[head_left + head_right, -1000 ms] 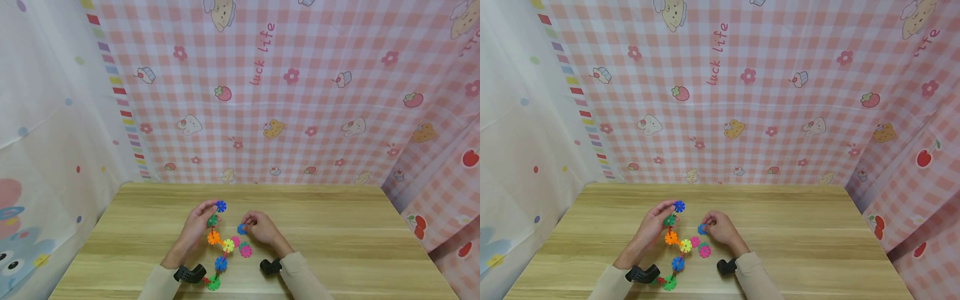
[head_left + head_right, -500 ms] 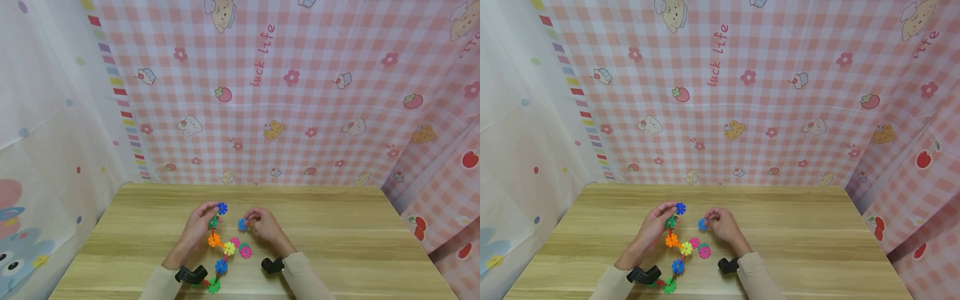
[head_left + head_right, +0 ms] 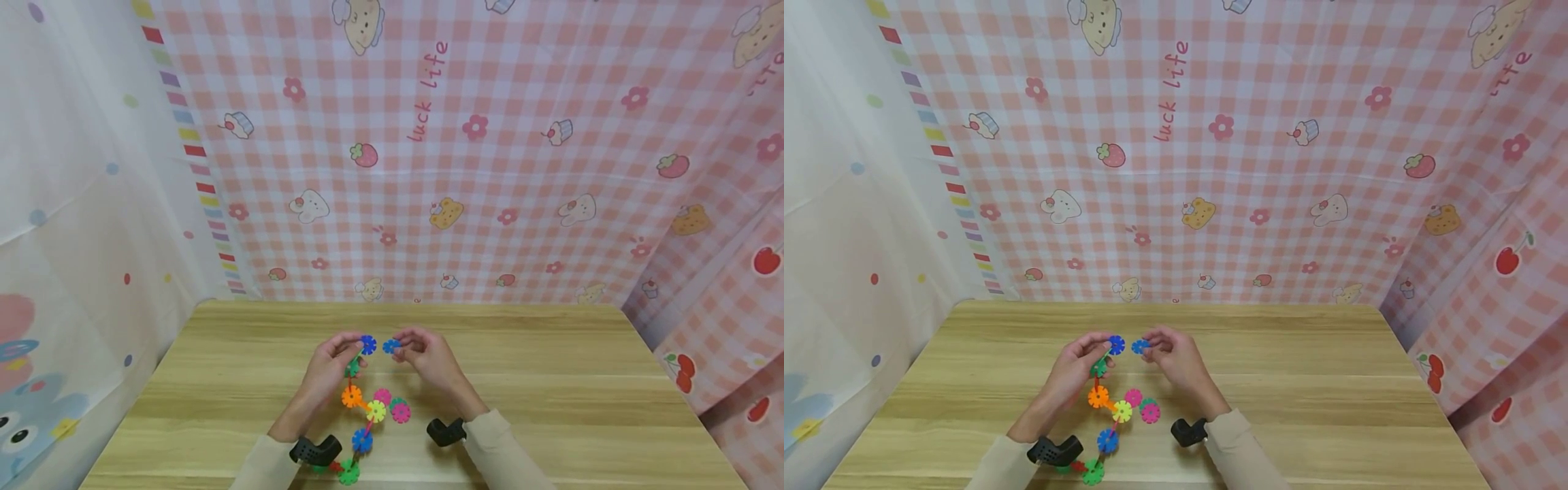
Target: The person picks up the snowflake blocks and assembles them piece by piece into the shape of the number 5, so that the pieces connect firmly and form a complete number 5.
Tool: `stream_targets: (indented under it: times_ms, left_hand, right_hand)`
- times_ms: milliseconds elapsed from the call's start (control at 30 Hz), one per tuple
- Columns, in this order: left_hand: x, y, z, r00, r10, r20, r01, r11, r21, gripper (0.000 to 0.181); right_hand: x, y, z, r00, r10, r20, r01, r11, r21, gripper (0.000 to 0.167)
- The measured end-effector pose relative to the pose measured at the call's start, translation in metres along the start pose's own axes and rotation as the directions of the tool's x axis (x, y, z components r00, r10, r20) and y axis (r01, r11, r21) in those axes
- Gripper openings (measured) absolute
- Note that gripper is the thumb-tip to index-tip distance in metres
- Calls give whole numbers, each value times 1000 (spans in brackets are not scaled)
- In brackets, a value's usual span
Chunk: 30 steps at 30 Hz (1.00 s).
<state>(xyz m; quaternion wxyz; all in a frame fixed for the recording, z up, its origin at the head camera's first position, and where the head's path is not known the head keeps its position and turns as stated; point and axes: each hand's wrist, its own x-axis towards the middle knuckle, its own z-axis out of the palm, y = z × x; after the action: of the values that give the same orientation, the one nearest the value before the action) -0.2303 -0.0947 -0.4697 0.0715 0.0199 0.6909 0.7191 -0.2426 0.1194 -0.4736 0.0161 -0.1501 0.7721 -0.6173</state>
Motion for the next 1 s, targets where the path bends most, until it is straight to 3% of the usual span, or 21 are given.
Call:
stream_targets:
  times_ms: [200, 367, 500, 733, 900, 1000]
  left_hand:
    - [1, -1, 1, 1000, 11, 7, -11, 1000, -2, 22]
    - [1, -1, 2, 1000, 18, 18, -18, 1000, -7, 21]
    - [1, 0, 3, 1000, 13, 6, -13, 1000, 0, 20]
    - [1, 1, 4, 1000, 25, -12, -25, 1000, 3, 22]
    - [-1, 2, 4, 1000, 31, -8, -31, 1000, -2, 23]
    - [-2, 3, 3, 999, 32, -7, -32, 999, -11, 23]
  right_hand:
    - [-4, -16, 5, 996, -81, -39, 78, 995, -65, 19]
    - [-12, -39, 6, 990, -141, -27, 137, 986, -97, 14]
    - [-15, -44, 8, 982, -184, -32, 178, 973, -145, 13]
    - [-4, -8, 10, 955, -293, -39, 279, 937, -208, 13]
    - [-3, -8, 13, 922, -387, -34, 360, 885, -294, 15]
    - [-3, -7, 15, 913, -407, -40, 376, 874, -307, 15]
